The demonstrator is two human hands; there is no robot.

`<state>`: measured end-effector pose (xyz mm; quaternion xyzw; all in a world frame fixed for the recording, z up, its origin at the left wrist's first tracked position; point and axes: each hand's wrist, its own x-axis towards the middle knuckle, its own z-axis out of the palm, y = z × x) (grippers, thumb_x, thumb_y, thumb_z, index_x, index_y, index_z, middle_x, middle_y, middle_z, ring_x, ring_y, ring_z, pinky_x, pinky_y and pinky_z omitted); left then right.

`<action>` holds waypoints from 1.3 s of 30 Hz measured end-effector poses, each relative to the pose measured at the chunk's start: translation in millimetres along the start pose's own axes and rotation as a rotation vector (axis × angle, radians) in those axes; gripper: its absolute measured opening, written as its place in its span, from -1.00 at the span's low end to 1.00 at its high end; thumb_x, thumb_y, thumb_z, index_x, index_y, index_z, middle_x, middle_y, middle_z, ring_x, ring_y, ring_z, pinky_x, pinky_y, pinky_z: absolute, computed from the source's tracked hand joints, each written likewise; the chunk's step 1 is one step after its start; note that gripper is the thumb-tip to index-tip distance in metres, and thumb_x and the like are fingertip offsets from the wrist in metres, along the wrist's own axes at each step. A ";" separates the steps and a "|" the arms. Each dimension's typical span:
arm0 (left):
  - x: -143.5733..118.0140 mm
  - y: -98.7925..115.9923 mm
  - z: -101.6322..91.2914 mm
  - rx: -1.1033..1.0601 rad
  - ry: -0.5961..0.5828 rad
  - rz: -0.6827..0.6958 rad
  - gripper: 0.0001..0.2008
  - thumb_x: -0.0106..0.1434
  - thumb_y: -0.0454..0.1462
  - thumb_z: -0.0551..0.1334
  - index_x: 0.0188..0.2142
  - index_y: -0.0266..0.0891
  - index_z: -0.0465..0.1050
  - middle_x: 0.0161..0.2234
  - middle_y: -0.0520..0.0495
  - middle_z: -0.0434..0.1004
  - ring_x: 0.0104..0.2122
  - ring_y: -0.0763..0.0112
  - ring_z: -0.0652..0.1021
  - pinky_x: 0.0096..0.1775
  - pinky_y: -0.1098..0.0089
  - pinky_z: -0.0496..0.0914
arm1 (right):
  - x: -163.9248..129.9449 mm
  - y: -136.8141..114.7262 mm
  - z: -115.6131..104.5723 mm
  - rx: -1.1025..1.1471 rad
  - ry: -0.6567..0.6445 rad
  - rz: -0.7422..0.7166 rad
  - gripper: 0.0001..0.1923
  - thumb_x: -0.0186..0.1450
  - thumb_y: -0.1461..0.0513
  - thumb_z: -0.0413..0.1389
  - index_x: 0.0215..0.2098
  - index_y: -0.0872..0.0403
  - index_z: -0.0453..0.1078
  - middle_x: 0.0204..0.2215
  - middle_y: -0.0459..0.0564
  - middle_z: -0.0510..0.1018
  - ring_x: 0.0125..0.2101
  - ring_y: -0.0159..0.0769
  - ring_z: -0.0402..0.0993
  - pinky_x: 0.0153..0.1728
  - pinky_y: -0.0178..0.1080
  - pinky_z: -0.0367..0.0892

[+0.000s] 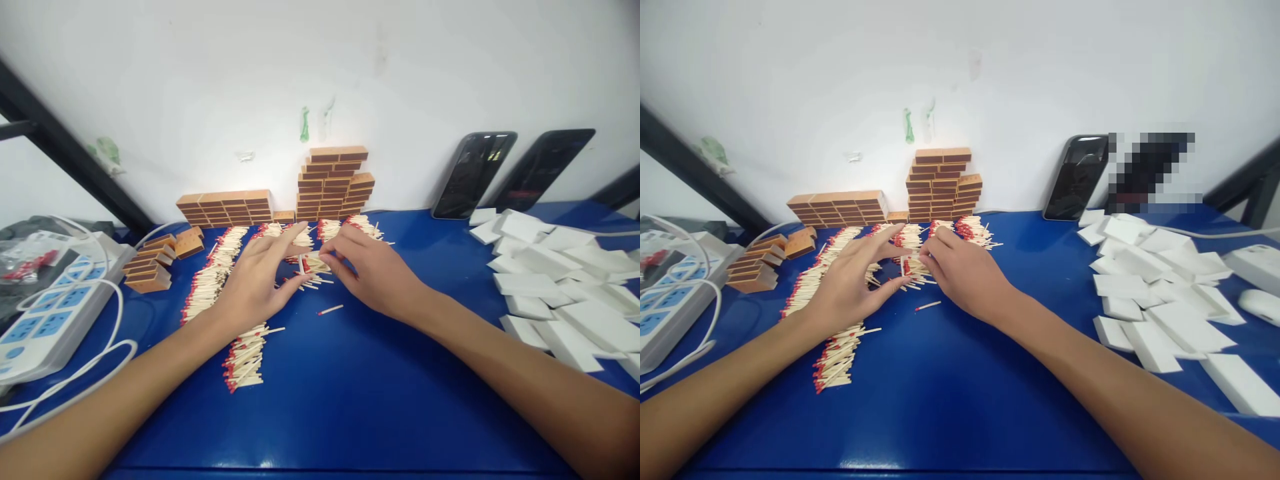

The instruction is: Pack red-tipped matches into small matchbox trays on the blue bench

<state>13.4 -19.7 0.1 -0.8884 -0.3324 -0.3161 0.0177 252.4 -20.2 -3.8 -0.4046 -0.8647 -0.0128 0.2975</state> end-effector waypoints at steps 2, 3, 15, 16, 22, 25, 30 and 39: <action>-0.4 -2.8 1.1 -0.012 0.004 -0.036 -0.15 0.39 -0.22 0.41 0.51 -0.04 -0.02 0.11 -0.07 0.66 0.17 0.12 0.56 0.23 0.06 0.37 | -0.1 1.1 -1.9 0.069 0.034 -0.005 -0.83 0.56 0.23 0.02 -0.12 0.09 0.44 -0.19 0.07 0.53 -0.25 -0.21 0.46 -0.26 -0.20 0.31; -0.6 -4.0 1.5 -0.019 0.004 -0.054 -0.14 0.38 -0.22 0.42 0.51 -0.04 0.00 0.12 -0.07 0.66 0.18 0.12 0.56 0.24 0.06 0.37 | -0.1 1.4 -2.6 0.097 0.043 -0.008 -0.86 0.54 0.23 0.04 -0.10 0.08 0.44 -0.20 0.05 0.53 -0.26 -0.22 0.45 -0.26 -0.20 0.31; 0.3 -1.6 0.5 -0.059 -0.027 -0.055 -0.27 0.42 -0.20 0.37 0.45 -0.09 0.09 0.10 -0.09 0.67 0.19 0.10 0.57 0.26 0.00 0.38 | -1.7 -5.0 -6.2 0.213 -0.057 0.018 -0.90 0.47 0.18 0.13 -0.15 0.03 0.44 -0.24 -0.01 0.49 -0.32 -0.27 0.40 -0.28 -0.21 0.27; 0.3 -1.3 0.3 -0.067 -0.039 -0.058 -0.27 0.42 -0.21 0.36 0.46 -0.09 0.09 0.10 -0.09 0.67 0.19 0.11 0.57 0.26 0.00 0.38 | -1.4 -3.8 -5.6 0.209 -0.058 0.009 -0.92 0.46 0.21 0.12 -0.18 0.04 0.44 -0.26 -0.01 0.48 -0.31 -0.27 0.40 -0.28 -0.21 0.26; 0.1 0.1 -0.9 -0.039 -0.086 -0.048 -0.28 0.41 -0.22 0.37 0.45 -0.11 0.11 0.14 -0.11 0.64 0.23 0.09 0.53 0.27 0.01 0.38 | -0.4 3.7 -6.5 0.206 -0.049 0.008 -0.93 0.40 0.29 0.11 -0.24 0.06 0.44 -0.30 -0.03 0.45 -0.33 -0.29 0.40 -0.29 -0.22 0.27; -0.5 -0.9 -0.8 -0.036 -0.097 -0.051 -0.27 0.41 -0.25 0.37 0.45 -0.12 0.10 0.14 -0.09 0.64 0.23 0.10 0.53 0.26 0.02 0.38 | -1.3 5.5 -7.8 0.184 -0.104 0.033 -0.95 0.38 0.26 0.15 -0.22 0.06 0.46 -0.28 -0.02 0.48 -0.32 -0.28 0.42 -0.27 -0.21 0.29; -0.8 -2.6 -0.9 -0.040 -0.120 -0.045 -0.25 0.39 -0.25 0.38 0.46 -0.10 0.08 0.14 -0.09 0.63 0.23 0.08 0.51 0.27 0.01 0.37 | -1.7 8.9 -5.9 0.177 -0.198 0.063 -0.93 0.37 0.31 0.13 -0.27 0.05 0.44 -0.30 -0.03 0.50 -0.33 -0.29 0.42 -0.27 -0.22 0.27; -0.8 -4.2 -1.2 -0.031 -0.145 -0.035 -0.25 0.41 -0.26 0.35 0.47 -0.08 0.07 0.14 -0.11 0.63 0.19 0.07 0.53 0.25 0.00 0.41 | -1.2 10.5 -2.6 0.204 -0.264 0.087 -0.92 0.44 0.29 0.10 -0.24 0.04 0.40 -0.29 -0.03 0.52 -0.33 -0.28 0.43 -0.27 -0.23 0.27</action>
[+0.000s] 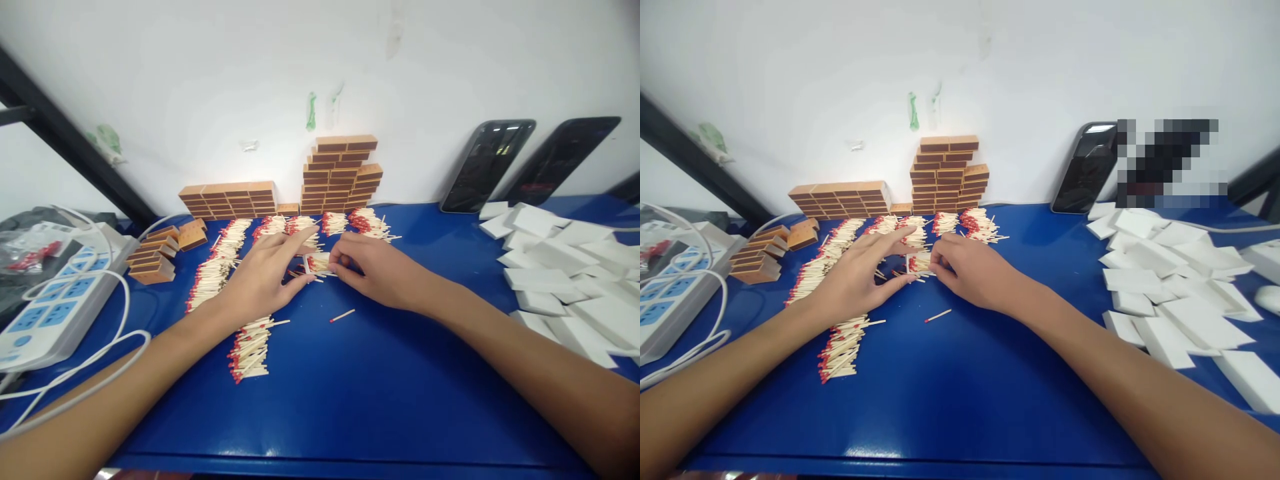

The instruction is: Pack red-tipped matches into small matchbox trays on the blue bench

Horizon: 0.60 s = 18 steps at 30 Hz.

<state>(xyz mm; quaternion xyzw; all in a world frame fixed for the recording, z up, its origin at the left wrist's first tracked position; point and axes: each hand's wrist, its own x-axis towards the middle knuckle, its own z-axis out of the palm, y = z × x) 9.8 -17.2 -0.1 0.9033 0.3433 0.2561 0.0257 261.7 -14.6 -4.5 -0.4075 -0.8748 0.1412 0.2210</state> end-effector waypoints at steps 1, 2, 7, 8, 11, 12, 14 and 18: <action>0.0 0.1 -0.1 -0.001 -0.005 -0.003 -0.25 0.40 -0.26 0.36 0.48 -0.08 0.07 0.14 -0.11 0.63 0.20 0.07 0.53 0.26 -0.01 0.40 | 0.0 1.0 1.5 -0.005 0.004 -0.003 -0.92 0.45 0.29 0.10 -0.24 0.04 0.39 -0.29 -0.03 0.52 -0.33 -0.28 0.43 -0.27 -0.23 0.27; -0.1 0.4 -0.1 -0.003 -0.008 -0.003 -0.24 0.40 -0.25 0.36 0.48 -0.08 0.07 0.13 -0.11 0.64 0.21 0.06 0.52 0.26 -0.01 0.39 | -0.1 1.8 3.1 -0.014 0.012 -0.006 -0.92 0.45 0.28 0.10 -0.24 0.04 0.38 -0.28 -0.02 0.52 -0.33 -0.28 0.43 -0.28 -0.23 0.27; -1.0 3.0 -0.2 -0.024 -0.030 0.000 -0.24 0.42 -0.21 0.35 0.48 -0.07 0.05 0.14 -0.05 0.64 0.23 0.09 0.51 0.26 0.04 0.39 | -0.5 0.6 8.0 -0.071 0.067 0.004 -0.93 0.48 0.27 0.07 -0.17 0.04 0.39 -0.20 0.01 0.53 -0.28 -0.25 0.46 -0.27 -0.22 0.27; -1.1 3.5 -0.2 -0.027 -0.032 -0.002 -0.25 0.43 -0.21 0.35 0.48 -0.07 0.05 0.15 -0.05 0.63 0.23 0.10 0.51 0.26 0.06 0.39 | -0.6 -0.3 7.8 -0.082 0.079 0.001 -0.94 0.48 0.27 0.08 -0.17 0.05 0.40 -0.19 0.02 0.53 -0.28 -0.25 0.46 -0.27 -0.22 0.27; -1.0 4.1 -0.1 -0.028 -0.034 0.000 -0.24 0.43 -0.21 0.35 0.49 -0.07 0.05 0.16 -0.07 0.62 0.22 0.11 0.51 0.27 0.06 0.38 | -1.0 -2.1 5.9 -0.097 0.100 -0.016 -0.94 0.45 0.29 0.10 -0.17 0.05 0.42 -0.19 0.03 0.52 -0.29 -0.25 0.46 -0.26 -0.22 0.28; -1.0 4.1 -0.2 -0.029 -0.035 0.000 -0.24 0.43 -0.21 0.35 0.49 -0.07 0.04 0.16 -0.07 0.62 0.23 0.11 0.51 0.27 0.06 0.38 | -1.1 -2.3 5.2 -0.092 0.097 -0.018 -0.93 0.45 0.28 0.10 -0.17 0.05 0.43 -0.19 0.02 0.52 -0.30 -0.25 0.46 -0.26 -0.22 0.28; -0.9 3.9 -0.3 -0.034 -0.038 -0.005 -0.25 0.43 -0.20 0.35 0.49 -0.07 0.05 0.15 -0.08 0.62 0.23 0.10 0.51 0.27 0.05 0.39 | -1.3 -2.1 4.1 -0.078 0.081 -0.011 -0.93 0.46 0.27 0.11 -0.19 0.05 0.44 -0.20 0.02 0.53 -0.30 -0.26 0.47 -0.27 -0.22 0.28; -1.0 3.8 0.1 -0.041 -0.037 -0.017 -0.26 0.43 -0.18 0.34 0.48 -0.04 0.06 0.14 -0.08 0.63 0.21 0.10 0.53 0.25 0.05 0.41 | -1.9 -1.9 4.1 -0.085 0.072 -0.001 -0.92 0.46 0.26 0.13 -0.23 0.04 0.44 -0.22 0.01 0.53 -0.31 -0.27 0.47 -0.28 -0.23 0.27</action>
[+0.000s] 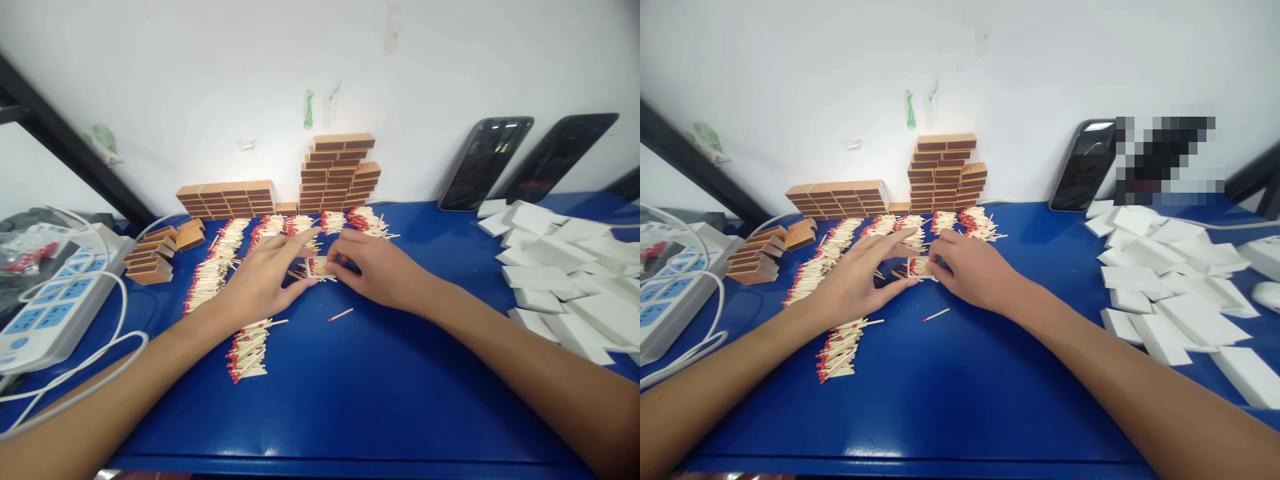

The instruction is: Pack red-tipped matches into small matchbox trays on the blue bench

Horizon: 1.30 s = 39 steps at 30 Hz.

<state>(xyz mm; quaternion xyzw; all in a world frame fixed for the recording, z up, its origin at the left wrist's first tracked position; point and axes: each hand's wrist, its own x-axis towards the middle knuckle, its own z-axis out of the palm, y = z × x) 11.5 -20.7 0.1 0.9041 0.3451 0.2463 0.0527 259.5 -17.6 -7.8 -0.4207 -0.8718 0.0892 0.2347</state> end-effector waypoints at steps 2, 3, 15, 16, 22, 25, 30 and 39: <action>0.0 0.3 0.6 -0.002 -0.002 0.012 -0.25 0.43 -0.19 0.35 0.49 -0.03 0.04 0.14 -0.06 0.63 0.21 0.11 0.52 0.26 0.06 0.39 | -0.5 -0.5 1.5 -0.012 0.022 -0.001 -0.93 0.44 0.27 0.12 -0.22 0.04 0.45 -0.24 0.00 0.53 -0.32 -0.27 0.46 -0.29 -0.23 0.26; 0.0 0.5 1.0 -0.002 -0.003 0.020 -0.24 0.43 -0.20 0.35 0.49 -0.03 0.03 0.14 -0.04 0.63 0.22 0.12 0.52 0.27 0.06 0.38 | -0.7 -0.9 2.3 -0.018 0.033 -0.001 -0.92 0.44 0.28 0.12 -0.21 0.05 0.45 -0.25 0.00 0.53 -0.33 -0.27 0.45 -0.30 -0.23 0.25; -0.2 -5.1 -2.2 0.107 0.036 0.043 -0.23 0.44 -0.20 0.32 0.51 -0.12 0.00 0.06 -0.13 0.63 0.08 0.10 0.55 0.18 0.08 0.39 | -3.5 -12.6 -36.6 0.305 -0.350 0.028 -0.90 0.24 0.17 0.34 -0.27 -0.02 0.59 -0.48 -0.17 0.48 -0.49 -0.37 0.36 -0.46 -0.27 0.25; 0.1 -5.1 -2.4 0.112 0.037 0.044 -0.23 0.44 -0.20 0.32 0.51 -0.11 0.00 0.06 -0.13 0.62 0.08 0.09 0.55 0.17 0.09 0.39 | -5.0 -13.5 -38.2 0.313 -0.413 0.037 -0.85 0.23 0.14 0.38 -0.25 -0.03 0.61 -0.43 -0.15 0.52 -0.46 -0.36 0.40 -0.46 -0.28 0.27; 0.8 -4.6 -1.5 0.113 0.046 0.048 -0.23 0.45 -0.18 0.32 0.51 -0.10 0.00 0.04 -0.15 0.62 0.07 0.08 0.55 0.16 0.08 0.40 | -8.7 -16.8 -37.6 0.367 -0.589 0.082 -0.88 0.34 0.12 0.32 -0.31 -0.01 0.61 -0.33 -0.09 0.61 -0.40 -0.34 0.46 -0.41 -0.27 0.30; 0.5 -3.6 -0.1 0.081 0.024 0.037 -0.23 0.45 -0.18 0.32 0.51 -0.09 -0.01 0.07 -0.13 0.62 0.10 0.09 0.54 0.19 0.07 0.39 | -4.7 -15.6 -36.4 0.407 -0.519 0.115 -0.80 0.38 0.07 0.28 -0.27 0.02 0.58 -0.34 -0.08 0.58 -0.40 -0.34 0.42 -0.40 -0.26 0.27; -0.9 -1.5 2.9 0.024 -0.003 0.023 -0.24 0.43 -0.14 0.35 0.49 -0.07 0.04 0.11 -0.08 0.63 0.17 0.11 0.52 0.23 0.08 0.38 | 3.6 -7.7 -14.1 0.333 -0.002 0.141 -0.85 0.41 0.17 0.24 -0.31 0.05 0.51 -0.37 -0.07 0.50 -0.38 -0.32 0.35 -0.34 -0.24 0.22; -1.2 -1.0 2.5 0.011 0.008 0.018 -0.25 0.43 -0.15 0.34 0.48 -0.06 0.06 0.10 -0.11 0.62 0.15 0.11 0.54 0.22 0.06 0.40 | -1.6 -16.3 -4.7 0.272 0.112 0.019 -0.78 0.44 0.10 0.23 -0.29 0.06 0.53 -0.38 -0.07 0.46 -0.38 -0.33 0.36 -0.34 -0.25 0.22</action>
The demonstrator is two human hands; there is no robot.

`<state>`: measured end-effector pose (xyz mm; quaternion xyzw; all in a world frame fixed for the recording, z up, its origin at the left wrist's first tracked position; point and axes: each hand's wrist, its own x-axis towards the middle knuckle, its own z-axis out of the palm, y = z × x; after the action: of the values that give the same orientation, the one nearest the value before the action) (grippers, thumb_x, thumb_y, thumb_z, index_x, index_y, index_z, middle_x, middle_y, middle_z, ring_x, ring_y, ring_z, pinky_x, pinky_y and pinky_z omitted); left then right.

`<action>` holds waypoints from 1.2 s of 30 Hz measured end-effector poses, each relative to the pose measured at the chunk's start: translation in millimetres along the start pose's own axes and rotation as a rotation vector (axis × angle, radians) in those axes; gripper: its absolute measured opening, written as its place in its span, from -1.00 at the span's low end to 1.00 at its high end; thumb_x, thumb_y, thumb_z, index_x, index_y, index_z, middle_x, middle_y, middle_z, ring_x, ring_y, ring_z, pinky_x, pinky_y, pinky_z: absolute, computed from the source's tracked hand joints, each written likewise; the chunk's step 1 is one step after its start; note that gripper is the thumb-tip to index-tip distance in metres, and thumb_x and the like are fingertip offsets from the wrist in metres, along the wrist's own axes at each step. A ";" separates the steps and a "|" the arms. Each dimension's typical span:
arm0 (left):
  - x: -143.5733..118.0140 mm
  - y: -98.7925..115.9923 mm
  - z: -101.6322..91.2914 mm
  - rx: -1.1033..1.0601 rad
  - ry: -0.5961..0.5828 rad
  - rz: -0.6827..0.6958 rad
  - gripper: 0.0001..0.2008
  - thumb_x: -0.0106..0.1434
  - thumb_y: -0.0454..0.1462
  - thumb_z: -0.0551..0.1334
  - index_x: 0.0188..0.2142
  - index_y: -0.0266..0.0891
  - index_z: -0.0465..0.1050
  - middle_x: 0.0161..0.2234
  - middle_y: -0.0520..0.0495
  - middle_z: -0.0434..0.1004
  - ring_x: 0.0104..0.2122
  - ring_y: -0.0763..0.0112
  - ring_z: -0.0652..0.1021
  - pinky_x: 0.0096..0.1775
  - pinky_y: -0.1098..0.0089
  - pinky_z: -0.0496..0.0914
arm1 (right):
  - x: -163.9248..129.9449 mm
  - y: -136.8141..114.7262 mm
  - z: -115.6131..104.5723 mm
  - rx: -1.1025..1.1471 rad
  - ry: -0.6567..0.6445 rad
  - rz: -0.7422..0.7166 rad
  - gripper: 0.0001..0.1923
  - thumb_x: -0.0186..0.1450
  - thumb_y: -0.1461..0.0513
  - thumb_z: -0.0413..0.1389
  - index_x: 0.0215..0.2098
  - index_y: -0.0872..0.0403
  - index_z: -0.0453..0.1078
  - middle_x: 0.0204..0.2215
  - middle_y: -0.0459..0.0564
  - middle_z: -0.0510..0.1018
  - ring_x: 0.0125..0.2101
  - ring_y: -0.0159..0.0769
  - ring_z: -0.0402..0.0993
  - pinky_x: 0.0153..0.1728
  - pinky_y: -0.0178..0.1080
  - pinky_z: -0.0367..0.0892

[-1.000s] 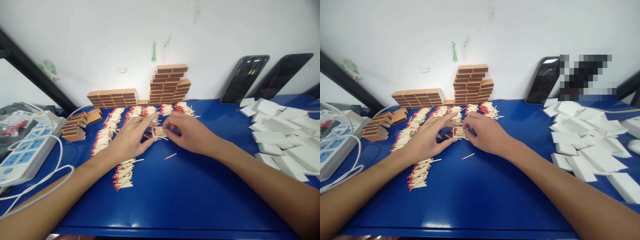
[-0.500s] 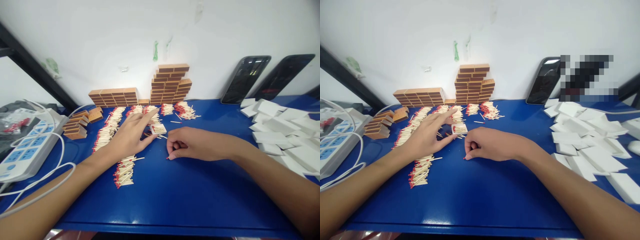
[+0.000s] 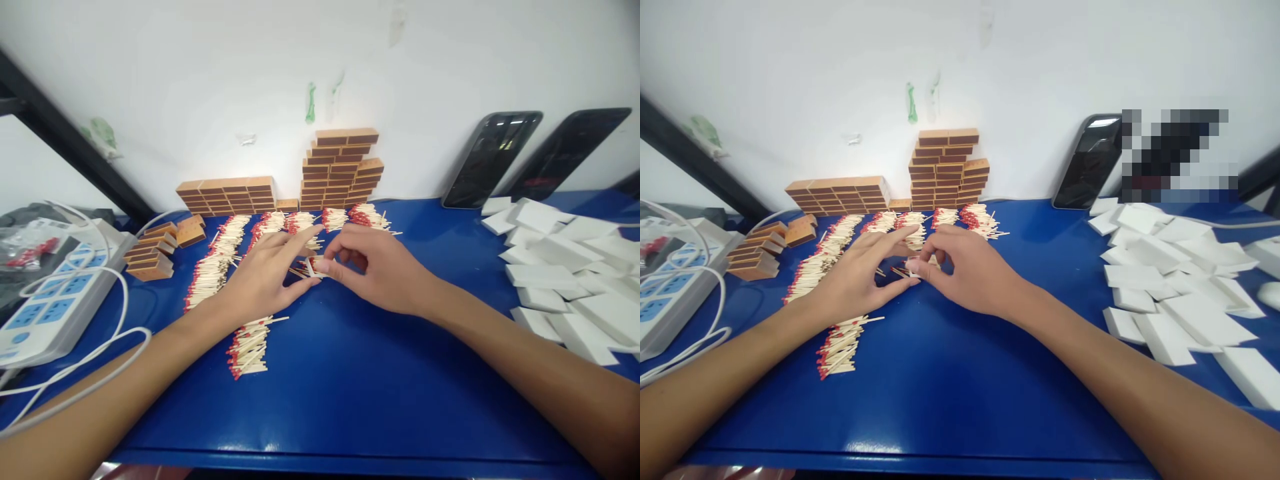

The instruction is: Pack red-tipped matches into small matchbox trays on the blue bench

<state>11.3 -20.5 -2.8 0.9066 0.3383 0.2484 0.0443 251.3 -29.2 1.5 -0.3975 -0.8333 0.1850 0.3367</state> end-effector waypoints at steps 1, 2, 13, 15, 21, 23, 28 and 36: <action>-0.1 -0.4 0.3 -0.001 -0.004 -0.002 -0.26 0.43 -0.15 0.34 0.48 -0.06 0.06 0.10 -0.11 0.63 0.15 0.10 0.54 0.22 0.06 0.40 | -0.7 -1.4 -1.1 -0.012 -0.024 -0.007 -0.79 0.40 0.09 0.27 -0.29 0.06 0.53 -0.37 -0.07 0.47 -0.37 -0.32 0.38 -0.33 -0.24 0.23; -0.2 -0.8 0.6 -0.001 -0.007 -0.001 -0.26 0.43 -0.14 0.33 0.49 -0.06 0.06 0.09 -0.11 0.63 0.15 0.10 0.54 0.23 0.05 0.39 | -1.1 -2.0 -1.7 -0.031 -0.050 -0.012 -0.81 0.38 0.11 0.29 -0.30 0.06 0.53 -0.35 -0.06 0.48 -0.35 -0.31 0.39 -0.33 -0.24 0.24; 0.4 -0.4 -1.5 0.010 -0.019 0.009 -0.23 0.42 -0.17 0.36 0.49 -0.07 0.04 0.12 -0.07 0.63 0.19 0.11 0.51 0.25 0.08 0.37 | 3.8 13.3 -6.4 -0.101 -0.014 -0.104 -0.90 0.36 0.29 0.19 -0.31 0.08 0.54 -0.42 -0.07 0.43 -0.40 -0.33 0.36 -0.35 -0.26 0.24; 0.7 0.3 -2.1 0.008 -0.021 0.007 -0.23 0.42 -0.18 0.36 0.49 -0.07 0.04 0.12 -0.06 0.63 0.18 0.13 0.52 0.26 0.09 0.37 | 3.4 15.7 -5.6 -0.096 -0.023 -0.113 -0.90 0.38 0.29 0.18 -0.27 0.08 0.56 -0.40 -0.06 0.43 -0.40 -0.32 0.36 -0.35 -0.26 0.24; 0.6 -0.9 -1.6 0.017 -0.025 0.008 -0.22 0.43 -0.16 0.36 0.49 -0.07 0.02 0.12 -0.05 0.64 0.19 0.14 0.51 0.25 0.10 0.37 | 4.4 18.5 -5.2 -0.109 -0.049 -0.063 -0.93 0.37 0.28 0.21 -0.23 0.08 0.56 -0.37 -0.05 0.46 -0.42 -0.34 0.34 -0.35 -0.26 0.25; 0.4 -1.3 -1.3 0.019 -0.021 0.012 -0.20 0.42 -0.16 0.36 0.50 -0.05 0.01 0.11 -0.05 0.64 0.18 0.13 0.51 0.24 0.09 0.38 | 4.7 18.5 -3.9 -0.101 -0.071 -0.037 -0.96 0.36 0.30 0.22 -0.26 0.08 0.54 -0.39 -0.08 0.46 -0.44 -0.35 0.33 -0.35 -0.26 0.24; -0.3 -1.7 -1.3 0.008 -0.041 -0.006 -0.21 0.42 -0.16 0.36 0.50 -0.03 0.01 0.14 -0.06 0.62 0.22 0.11 0.49 0.24 0.08 0.38 | 3.8 18.1 2.7 -0.026 -0.095 0.012 -0.92 0.39 0.29 0.19 -0.27 0.06 0.52 -0.40 -0.10 0.48 -0.46 -0.38 0.32 -0.37 -0.28 0.23; 0.1 -1.1 -1.7 0.006 -0.045 -0.002 -0.25 0.44 -0.17 0.32 0.50 -0.07 0.02 0.15 -0.09 0.61 0.22 0.10 0.49 0.27 0.04 0.35 | 5.9 15.7 -3.1 -0.031 -0.047 -0.003 -0.87 0.41 0.23 0.17 -0.28 0.04 0.55 -0.38 -0.06 0.52 -0.45 -0.34 0.33 -0.38 -0.24 0.22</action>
<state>9.9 -19.8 -1.6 0.9117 0.3390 0.2269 0.0493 259.3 -14.8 -3.0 -0.3971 -0.8442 0.1810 0.3112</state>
